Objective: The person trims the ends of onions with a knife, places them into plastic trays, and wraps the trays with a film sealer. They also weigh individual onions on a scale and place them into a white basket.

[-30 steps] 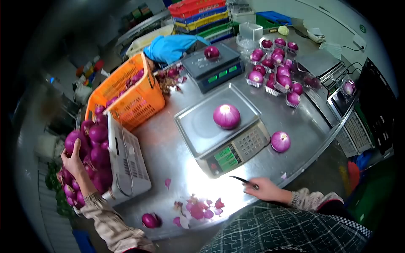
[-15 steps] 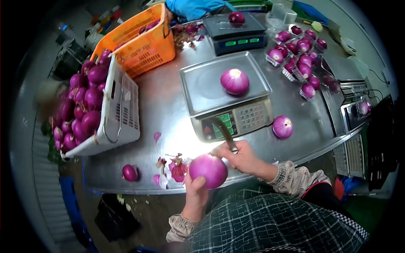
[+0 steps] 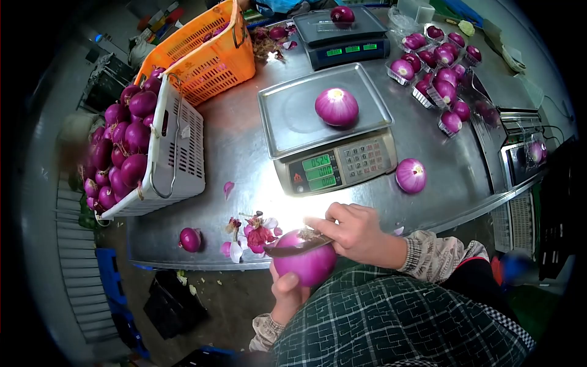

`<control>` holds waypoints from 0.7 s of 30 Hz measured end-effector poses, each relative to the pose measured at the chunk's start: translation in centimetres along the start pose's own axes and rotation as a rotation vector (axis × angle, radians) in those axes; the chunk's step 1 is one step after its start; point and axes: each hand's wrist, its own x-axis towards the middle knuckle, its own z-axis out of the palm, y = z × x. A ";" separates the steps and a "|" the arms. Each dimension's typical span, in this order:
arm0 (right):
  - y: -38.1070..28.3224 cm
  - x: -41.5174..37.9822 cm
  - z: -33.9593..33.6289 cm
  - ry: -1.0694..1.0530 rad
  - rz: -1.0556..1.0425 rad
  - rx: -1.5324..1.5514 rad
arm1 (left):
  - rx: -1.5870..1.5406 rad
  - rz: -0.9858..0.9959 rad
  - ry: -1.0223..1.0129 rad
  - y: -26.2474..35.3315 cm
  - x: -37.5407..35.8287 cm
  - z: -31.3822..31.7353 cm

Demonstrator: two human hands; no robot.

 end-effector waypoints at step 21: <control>4.2 -2.5 2.6 -0.161 -0.050 -0.115 | -0.680 -0.453 -0.435 -1.0 -0.5 -1.4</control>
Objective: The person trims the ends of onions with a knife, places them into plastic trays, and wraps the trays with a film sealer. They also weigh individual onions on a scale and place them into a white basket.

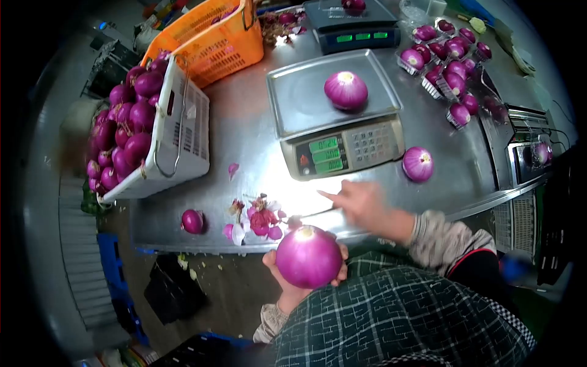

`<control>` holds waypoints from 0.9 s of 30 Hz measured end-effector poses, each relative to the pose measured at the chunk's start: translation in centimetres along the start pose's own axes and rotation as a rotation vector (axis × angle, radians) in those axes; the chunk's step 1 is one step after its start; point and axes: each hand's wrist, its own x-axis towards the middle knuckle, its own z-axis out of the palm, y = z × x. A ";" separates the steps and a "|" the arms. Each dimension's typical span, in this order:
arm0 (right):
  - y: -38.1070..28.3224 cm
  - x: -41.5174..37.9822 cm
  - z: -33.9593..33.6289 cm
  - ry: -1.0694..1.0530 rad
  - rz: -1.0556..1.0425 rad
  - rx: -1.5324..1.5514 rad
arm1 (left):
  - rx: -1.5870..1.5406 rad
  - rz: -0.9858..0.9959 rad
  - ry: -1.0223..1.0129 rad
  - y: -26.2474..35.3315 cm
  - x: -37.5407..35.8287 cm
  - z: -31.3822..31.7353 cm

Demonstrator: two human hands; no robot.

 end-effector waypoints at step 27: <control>-3.1 1.5 -4.2 0.027 -0.085 0.029 | 1.288 0.519 0.576 0.3 0.9 2.6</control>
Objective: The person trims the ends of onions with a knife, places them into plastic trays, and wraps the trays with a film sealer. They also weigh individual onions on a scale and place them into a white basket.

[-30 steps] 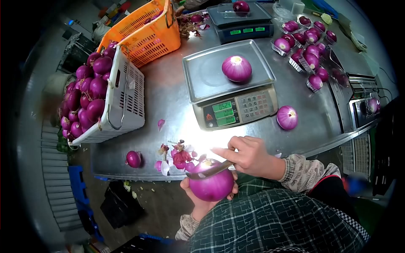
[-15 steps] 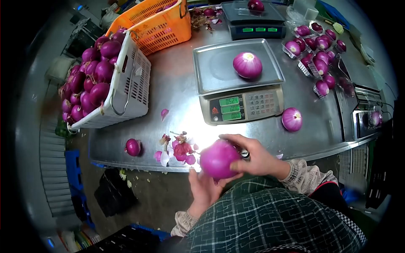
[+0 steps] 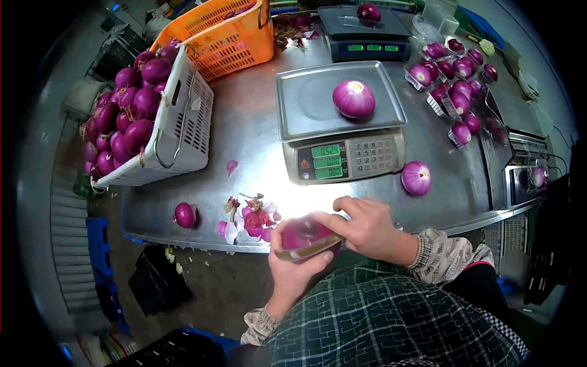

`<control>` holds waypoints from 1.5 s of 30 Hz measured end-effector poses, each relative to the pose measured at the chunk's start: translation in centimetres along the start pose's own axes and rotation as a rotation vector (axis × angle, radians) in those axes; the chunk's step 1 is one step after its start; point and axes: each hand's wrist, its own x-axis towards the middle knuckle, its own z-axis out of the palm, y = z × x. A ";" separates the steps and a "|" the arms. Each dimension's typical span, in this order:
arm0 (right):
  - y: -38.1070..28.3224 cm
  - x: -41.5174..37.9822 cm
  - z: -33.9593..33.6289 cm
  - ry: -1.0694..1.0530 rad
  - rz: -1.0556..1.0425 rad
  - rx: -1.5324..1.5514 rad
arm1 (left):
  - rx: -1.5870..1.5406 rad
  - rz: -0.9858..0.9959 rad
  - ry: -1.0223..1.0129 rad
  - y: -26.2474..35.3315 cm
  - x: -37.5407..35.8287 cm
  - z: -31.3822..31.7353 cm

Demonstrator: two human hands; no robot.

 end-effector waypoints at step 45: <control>7.5 -7.7 4.8 -0.351 0.730 0.228 | 1.042 0.841 0.803 -1.2 24.4 -12.0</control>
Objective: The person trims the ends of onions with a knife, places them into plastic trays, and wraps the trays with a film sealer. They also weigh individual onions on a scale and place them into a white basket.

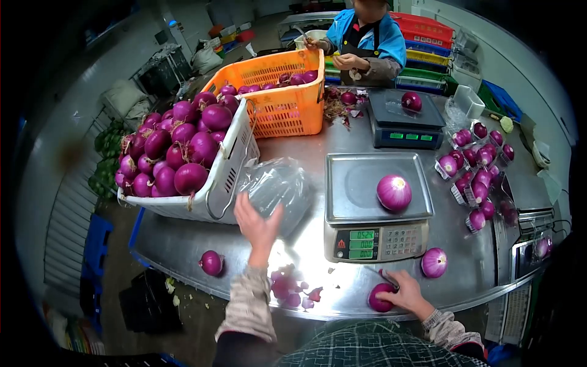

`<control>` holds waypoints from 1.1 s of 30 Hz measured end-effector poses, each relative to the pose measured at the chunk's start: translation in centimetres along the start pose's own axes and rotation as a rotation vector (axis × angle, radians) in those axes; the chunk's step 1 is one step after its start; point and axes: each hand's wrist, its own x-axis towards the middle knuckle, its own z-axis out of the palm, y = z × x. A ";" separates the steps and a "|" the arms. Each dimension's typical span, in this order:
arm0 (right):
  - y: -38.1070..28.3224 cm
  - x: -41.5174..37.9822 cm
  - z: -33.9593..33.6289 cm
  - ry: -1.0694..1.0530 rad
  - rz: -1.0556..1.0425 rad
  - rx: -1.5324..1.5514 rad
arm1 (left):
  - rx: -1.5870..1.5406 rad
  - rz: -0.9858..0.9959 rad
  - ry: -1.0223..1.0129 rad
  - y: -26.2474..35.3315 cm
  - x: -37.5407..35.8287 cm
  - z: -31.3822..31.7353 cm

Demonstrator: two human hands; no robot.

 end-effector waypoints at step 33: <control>-18.5 18.6 3.6 0.017 -0.479 -0.335 | -0.419 -0.235 -0.313 -8.7 -0.1 2.3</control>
